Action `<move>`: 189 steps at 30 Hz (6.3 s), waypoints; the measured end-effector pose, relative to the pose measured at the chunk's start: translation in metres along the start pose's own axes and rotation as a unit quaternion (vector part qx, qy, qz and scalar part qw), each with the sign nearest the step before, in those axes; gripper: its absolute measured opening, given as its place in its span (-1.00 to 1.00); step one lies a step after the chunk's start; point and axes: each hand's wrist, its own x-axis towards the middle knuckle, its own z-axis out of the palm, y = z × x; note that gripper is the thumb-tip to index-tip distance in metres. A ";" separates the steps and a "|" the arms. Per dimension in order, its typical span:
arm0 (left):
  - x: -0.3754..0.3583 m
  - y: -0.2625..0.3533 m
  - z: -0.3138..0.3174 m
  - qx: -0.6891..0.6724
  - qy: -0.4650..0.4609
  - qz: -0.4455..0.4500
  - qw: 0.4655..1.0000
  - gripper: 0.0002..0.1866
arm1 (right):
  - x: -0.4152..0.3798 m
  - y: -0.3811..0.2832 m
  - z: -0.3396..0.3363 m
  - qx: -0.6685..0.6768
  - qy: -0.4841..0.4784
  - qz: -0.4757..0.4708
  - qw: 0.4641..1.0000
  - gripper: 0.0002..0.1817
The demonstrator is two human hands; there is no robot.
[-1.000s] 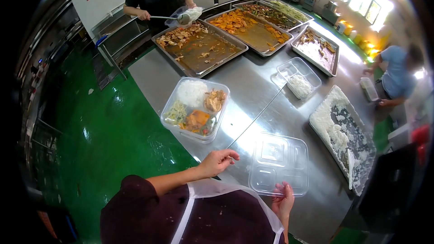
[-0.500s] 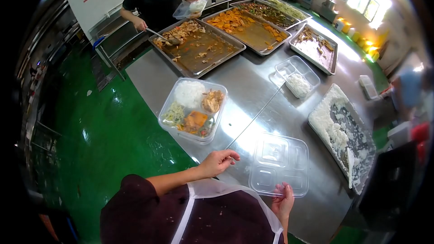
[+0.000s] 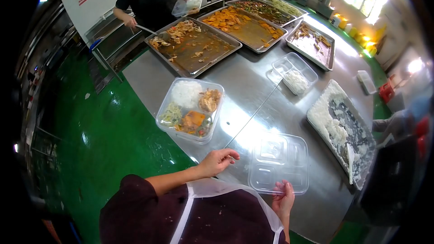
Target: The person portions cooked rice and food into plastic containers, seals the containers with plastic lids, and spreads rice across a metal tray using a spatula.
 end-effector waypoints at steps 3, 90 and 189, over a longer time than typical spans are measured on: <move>0.000 -0.001 0.000 0.001 0.002 0.000 1.000 -0.78 | -0.001 -0.001 0.002 0.002 -0.001 0.003 1.000 -0.80; 0.058 -0.016 -0.066 0.126 0.253 0.152 0.947 -0.70 | 0.010 0.002 -0.004 0.218 0.018 0.035 0.975 -0.73; 0.031 0.066 -0.029 0.166 -0.014 0.126 0.978 -0.81 | 0.000 -0.084 0.042 -0.507 -0.133 -0.505 0.686 -0.52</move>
